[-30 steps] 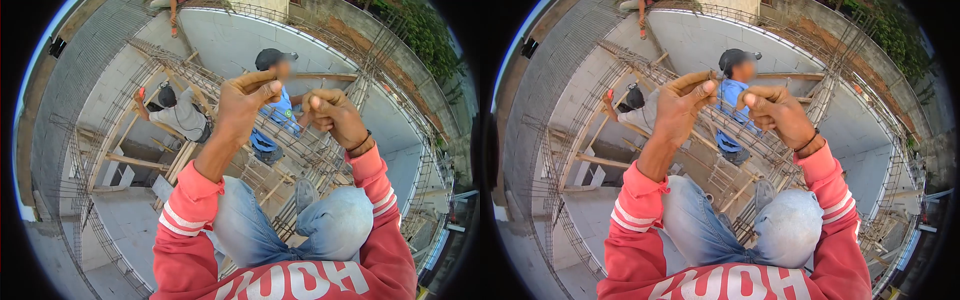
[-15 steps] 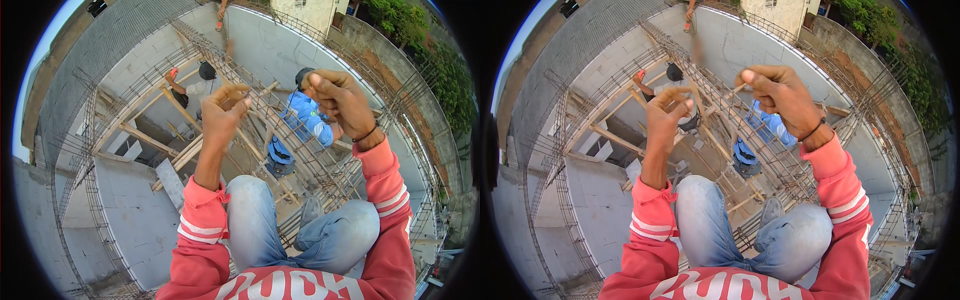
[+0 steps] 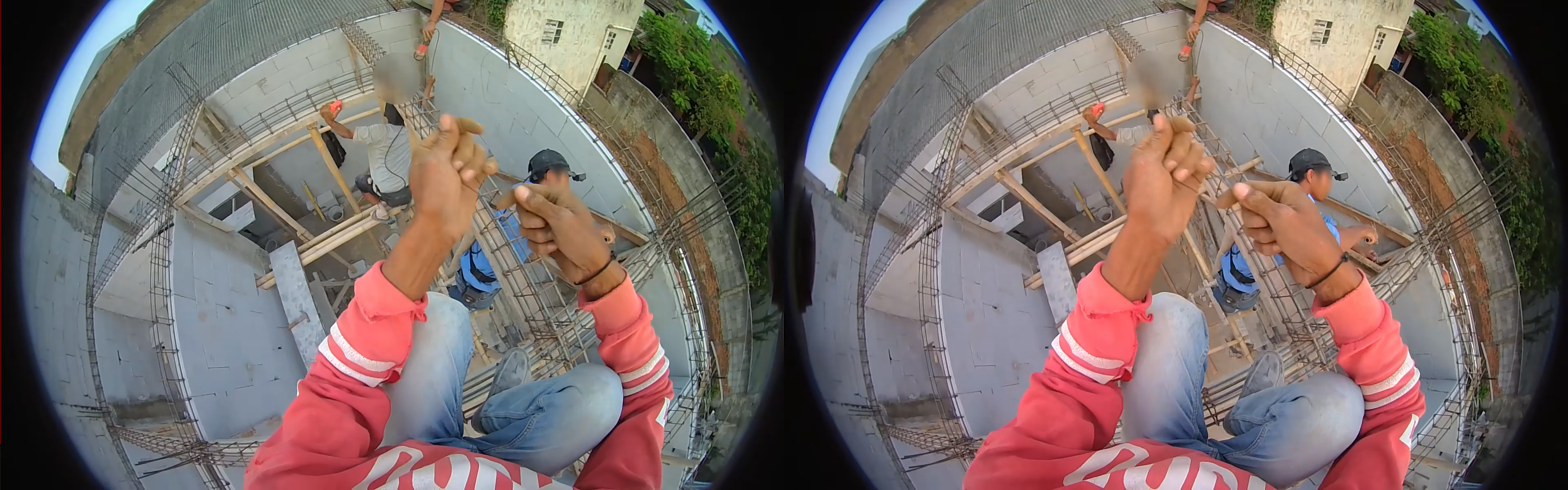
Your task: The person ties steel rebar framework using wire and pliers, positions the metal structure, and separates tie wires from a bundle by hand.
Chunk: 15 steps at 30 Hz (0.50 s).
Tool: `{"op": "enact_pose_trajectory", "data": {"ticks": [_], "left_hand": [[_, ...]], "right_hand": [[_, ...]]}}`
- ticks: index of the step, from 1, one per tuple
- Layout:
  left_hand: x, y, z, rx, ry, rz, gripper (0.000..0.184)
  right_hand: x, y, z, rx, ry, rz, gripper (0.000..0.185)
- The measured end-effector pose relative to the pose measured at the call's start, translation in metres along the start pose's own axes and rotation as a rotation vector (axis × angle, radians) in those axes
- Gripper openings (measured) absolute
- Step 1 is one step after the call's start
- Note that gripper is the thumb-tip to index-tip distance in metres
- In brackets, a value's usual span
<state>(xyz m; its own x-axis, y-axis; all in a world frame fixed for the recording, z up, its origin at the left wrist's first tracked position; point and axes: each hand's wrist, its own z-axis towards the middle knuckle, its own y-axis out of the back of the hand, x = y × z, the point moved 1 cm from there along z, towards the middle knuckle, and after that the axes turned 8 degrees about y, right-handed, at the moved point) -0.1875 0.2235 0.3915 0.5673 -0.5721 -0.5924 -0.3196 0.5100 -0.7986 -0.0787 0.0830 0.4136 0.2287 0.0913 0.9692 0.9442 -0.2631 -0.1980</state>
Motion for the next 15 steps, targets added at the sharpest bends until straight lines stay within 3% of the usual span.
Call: {"op": "enact_pose_trajectory", "data": {"ticks": [2,4,7,10,15], "left_hand": [[-0.012,0.008,0.010,-0.030,-0.011,-0.070,0.036],[-0.015,0.011,0.014,-0.028,0.150,-0.131,0.036],[-0.022,0.010,0.021,0.002,0.231,-0.211,0.036],[-0.021,0.011,0.028,0.087,0.244,-0.365,0.037],[-0.028,-0.017,0.027,0.055,0.114,-0.303,0.039]], "right_hand": [[-0.007,0.015,0.003,-0.046,0.041,-0.129,0.025],[-0.011,0.018,0.006,-0.120,0.691,-0.847,0.024],[-0.009,0.002,-0.001,0.018,0.657,-0.922,0.020],[0.020,0.007,-0.003,-0.044,0.644,-0.812,0.018],[0.023,0.000,-0.004,-0.074,0.589,-0.864,0.021]]}}
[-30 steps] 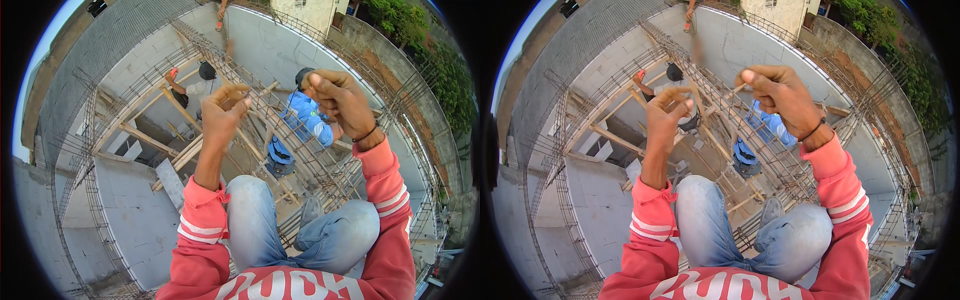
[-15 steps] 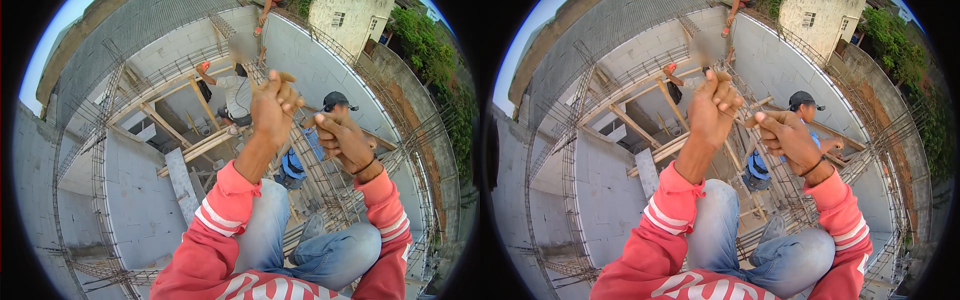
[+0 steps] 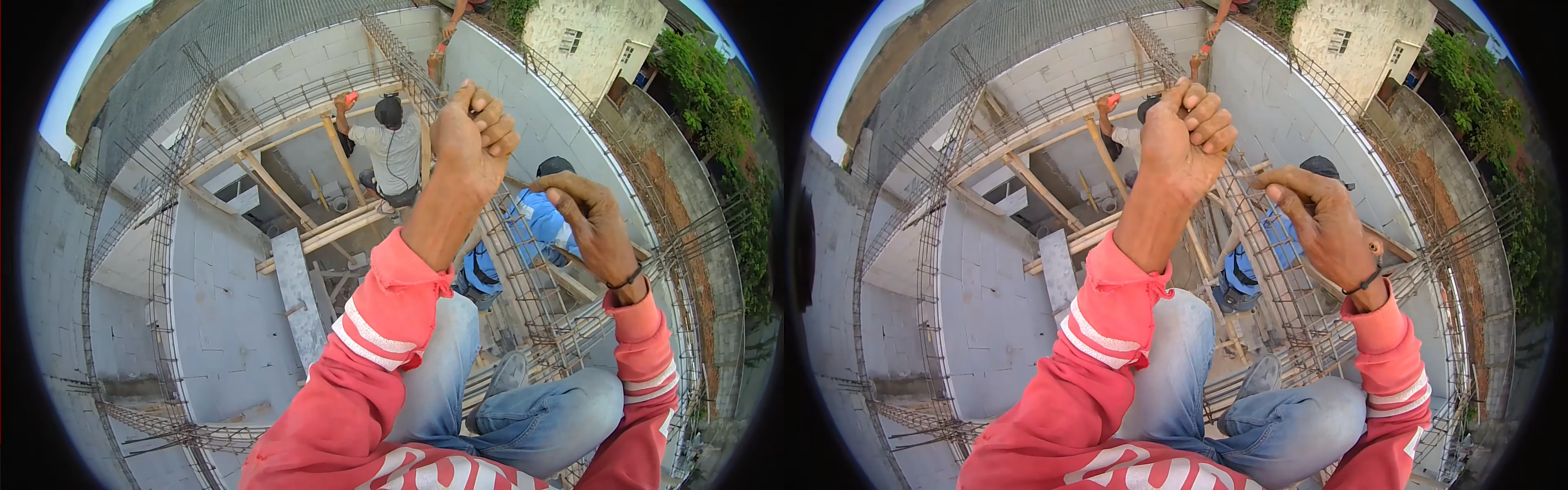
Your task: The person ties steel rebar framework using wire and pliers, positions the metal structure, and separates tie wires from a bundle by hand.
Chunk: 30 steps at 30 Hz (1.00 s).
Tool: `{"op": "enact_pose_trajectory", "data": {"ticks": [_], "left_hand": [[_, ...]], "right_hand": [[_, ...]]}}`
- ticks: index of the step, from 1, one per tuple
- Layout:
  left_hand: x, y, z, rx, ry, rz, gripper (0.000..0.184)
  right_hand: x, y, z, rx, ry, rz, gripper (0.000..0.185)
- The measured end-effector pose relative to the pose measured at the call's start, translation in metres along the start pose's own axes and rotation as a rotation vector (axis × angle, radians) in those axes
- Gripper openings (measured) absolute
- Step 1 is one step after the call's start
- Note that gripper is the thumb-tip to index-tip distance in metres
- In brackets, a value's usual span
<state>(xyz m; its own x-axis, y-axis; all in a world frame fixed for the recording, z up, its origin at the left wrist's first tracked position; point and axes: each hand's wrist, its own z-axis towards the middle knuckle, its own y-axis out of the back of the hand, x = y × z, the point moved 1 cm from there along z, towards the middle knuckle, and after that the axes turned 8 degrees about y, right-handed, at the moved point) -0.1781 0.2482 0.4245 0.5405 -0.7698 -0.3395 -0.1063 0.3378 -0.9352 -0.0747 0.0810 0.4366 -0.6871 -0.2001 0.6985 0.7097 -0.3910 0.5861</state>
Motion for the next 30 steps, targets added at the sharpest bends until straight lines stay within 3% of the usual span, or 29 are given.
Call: {"op": "enact_pose_trajectory", "data": {"ticks": [3,5,7,9,13,15,17,20,26,30], "left_hand": [[0.003,-0.010,-0.004,-0.026,-0.011,0.044,0.043],[0.007,-0.010,-0.001,-0.019,0.006,0.031,0.044],[0.013,-0.004,0.005,0.079,0.022,0.121,0.047],[0.018,-0.013,0.006,0.103,0.055,0.111,0.046],[0.030,-0.027,0.010,0.192,0.049,-0.003,0.043],[0.035,-0.032,0.005,0.078,0.062,0.089,0.042],[0.037,-0.030,0.003,0.066,0.078,0.148,0.043],[0.044,-0.023,0.007,0.038,0.113,0.224,0.045],[0.050,-0.030,0.006,0.065,0.041,0.216,0.050],[0.051,-0.030,0.003,0.083,0.028,0.165,0.044]], "right_hand": [[-0.008,0.008,0.005,-0.023,0.107,0.027,0.021],[-0.001,0.014,0.001,0.137,-0.147,0.045,0.021],[0.001,0.009,0.002,0.145,-0.162,0.129,0.019],[0.021,0.011,0.007,0.025,-0.373,0.300,0.018],[0.022,0.025,0.006,-0.179,-0.280,0.224,0.021],[0.018,0.035,0.001,-0.170,-0.279,0.177,0.023],[0.012,0.034,-0.003,-0.251,-0.064,-0.194,0.023],[0.008,0.026,-0.010,-0.295,0.042,-0.265,0.023],[0.016,0.027,-0.011,-0.324,0.038,-0.335,0.021],[0.011,0.028,-0.012,-0.345,0.010,-0.225,0.021]]}}
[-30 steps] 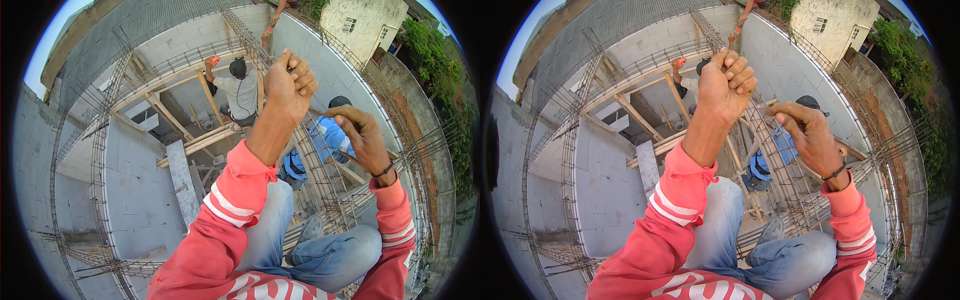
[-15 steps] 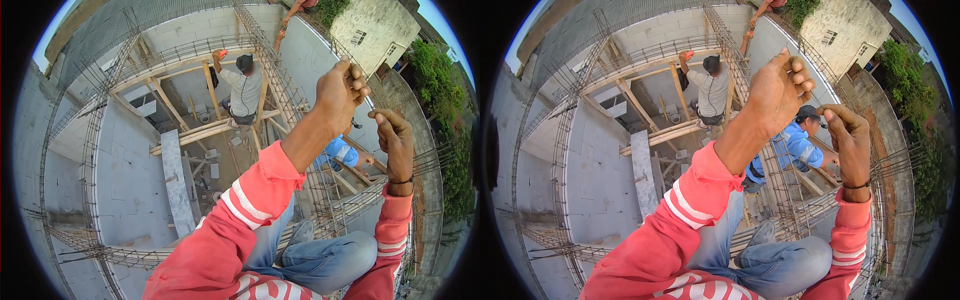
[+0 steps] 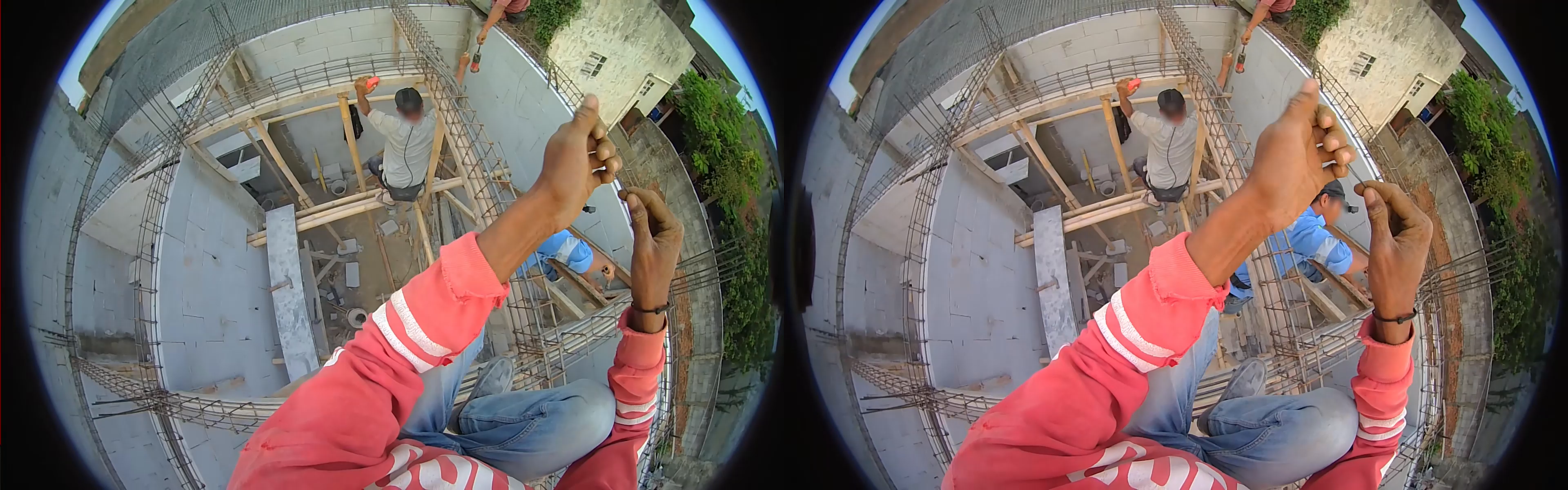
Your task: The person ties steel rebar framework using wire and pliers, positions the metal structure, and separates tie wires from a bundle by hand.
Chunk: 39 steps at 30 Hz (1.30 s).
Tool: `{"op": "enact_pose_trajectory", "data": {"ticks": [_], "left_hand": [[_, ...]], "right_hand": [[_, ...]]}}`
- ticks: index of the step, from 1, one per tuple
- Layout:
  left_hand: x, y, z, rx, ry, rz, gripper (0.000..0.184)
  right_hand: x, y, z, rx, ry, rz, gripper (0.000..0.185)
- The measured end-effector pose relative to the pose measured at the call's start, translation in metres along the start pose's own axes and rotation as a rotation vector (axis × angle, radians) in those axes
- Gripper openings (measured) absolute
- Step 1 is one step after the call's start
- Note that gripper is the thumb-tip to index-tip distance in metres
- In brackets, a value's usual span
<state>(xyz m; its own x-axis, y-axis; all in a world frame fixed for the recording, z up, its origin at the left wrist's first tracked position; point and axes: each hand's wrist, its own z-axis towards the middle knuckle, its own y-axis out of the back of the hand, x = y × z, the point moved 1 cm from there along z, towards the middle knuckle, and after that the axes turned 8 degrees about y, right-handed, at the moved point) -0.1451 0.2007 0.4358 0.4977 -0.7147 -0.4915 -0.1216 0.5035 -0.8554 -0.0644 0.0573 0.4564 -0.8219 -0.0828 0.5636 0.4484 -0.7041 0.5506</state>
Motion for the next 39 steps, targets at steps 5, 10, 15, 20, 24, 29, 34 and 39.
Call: {"op": "enact_pose_trajectory", "data": {"ticks": [5,10,15,20,24,29,34,39], "left_hand": [[-0.001,0.014,0.005,-0.054,-0.023,-0.074,0.038],[-0.002,0.014,0.013,-0.127,-0.198,0.091,0.040],[-0.005,0.012,0.015,-0.018,-0.149,0.001,0.046],[-0.001,0.012,0.013,-0.011,0.035,-0.191,0.044],[-0.001,0.012,0.012,0.089,-0.045,-0.148,0.033],[0.003,0.011,0.006,-0.018,-0.054,-0.114,0.029],[0.000,0.006,-0.005,-0.051,-0.067,-0.170,0.027],[-0.002,0.017,0.000,-0.136,-0.121,-0.024,0.029]], "right_hand": [[0.016,-0.010,-0.006,0.037,0.128,-0.097,0.018],[0.017,-0.019,-0.004,0.067,0.273,-0.295,0.014],[-0.002,-0.018,0.001,0.003,0.280,-0.277,0.019],[-0.020,-0.016,0.000,-0.043,0.169,-0.186,0.027],[-0.030,-0.013,0.003,-0.022,-0.056,-0.007,0.026],[-0.011,-0.004,0.014,0.079,-0.181,0.118,0.022],[-0.011,0.008,0.029,0.092,-0.202,0.087,0.020],[-0.004,0.017,0.036,0.210,-0.246,0.044,0.019]]}}
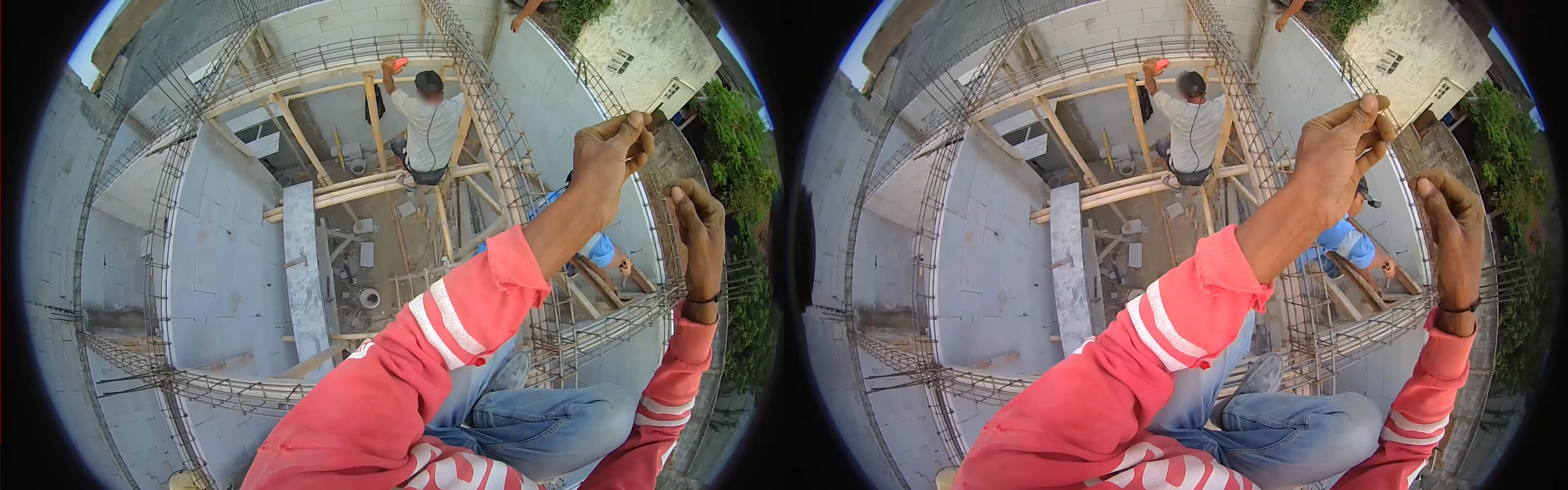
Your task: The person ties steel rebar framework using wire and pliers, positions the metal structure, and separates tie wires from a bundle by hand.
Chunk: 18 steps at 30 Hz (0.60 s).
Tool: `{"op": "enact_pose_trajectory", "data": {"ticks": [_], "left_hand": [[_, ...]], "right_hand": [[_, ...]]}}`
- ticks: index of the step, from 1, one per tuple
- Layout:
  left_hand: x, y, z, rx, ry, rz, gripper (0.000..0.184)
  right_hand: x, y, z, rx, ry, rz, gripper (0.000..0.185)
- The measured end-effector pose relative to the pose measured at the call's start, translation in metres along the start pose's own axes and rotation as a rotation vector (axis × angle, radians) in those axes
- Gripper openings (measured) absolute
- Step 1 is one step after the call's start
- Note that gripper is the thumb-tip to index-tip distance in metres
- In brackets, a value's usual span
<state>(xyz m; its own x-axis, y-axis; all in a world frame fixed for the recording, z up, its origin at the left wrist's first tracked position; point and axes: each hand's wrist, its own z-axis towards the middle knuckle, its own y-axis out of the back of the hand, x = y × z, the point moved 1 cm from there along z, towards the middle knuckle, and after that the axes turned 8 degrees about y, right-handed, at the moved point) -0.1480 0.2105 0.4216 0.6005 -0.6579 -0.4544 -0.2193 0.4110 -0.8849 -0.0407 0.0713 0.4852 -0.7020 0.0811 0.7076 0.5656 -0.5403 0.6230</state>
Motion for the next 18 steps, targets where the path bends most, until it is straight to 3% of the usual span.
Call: {"op": "enact_pose_trajectory", "data": {"ticks": [1,3,6,8,11,14,16,18], "left_hand": [[-0.001,0.000,0.000,-0.001,-0.002,0.000,0.029],[-0.007,-0.001,-0.003,-0.160,-0.030,0.222,0.026],[-0.011,0.002,-0.001,-0.136,-0.083,0.225,0.026],[-0.017,-0.004,-0.002,-0.154,-0.117,0.189,0.026],[-0.022,-0.008,-0.003,-0.193,-0.165,0.119,0.026],[-0.027,-0.007,-0.001,-0.257,-0.197,0.003,0.027],[-0.033,0.000,0.006,-0.269,-0.255,-0.118,0.028],[-0.034,0.012,0.016,-0.286,-0.267,-0.166,0.031]], "right_hand": [[-0.002,-0.004,0.000,0.002,0.001,0.000,0.019],[-0.002,-0.018,-0.004,0.045,0.441,-0.309,0.017],[0.017,-0.024,-0.010,-0.023,0.485,-0.399,0.015],[0.023,-0.027,-0.008,0.010,0.372,-0.315,0.014],[0.028,-0.038,-0.010,-0.065,0.525,-0.444,0.014],[0.023,-0.043,-0.002,-0.161,0.527,-0.288,0.015],[0.017,-0.033,0.006,-0.090,0.501,-0.371,0.019],[0.015,-0.035,0.010,-0.042,0.496,-0.256,0.023]]}}
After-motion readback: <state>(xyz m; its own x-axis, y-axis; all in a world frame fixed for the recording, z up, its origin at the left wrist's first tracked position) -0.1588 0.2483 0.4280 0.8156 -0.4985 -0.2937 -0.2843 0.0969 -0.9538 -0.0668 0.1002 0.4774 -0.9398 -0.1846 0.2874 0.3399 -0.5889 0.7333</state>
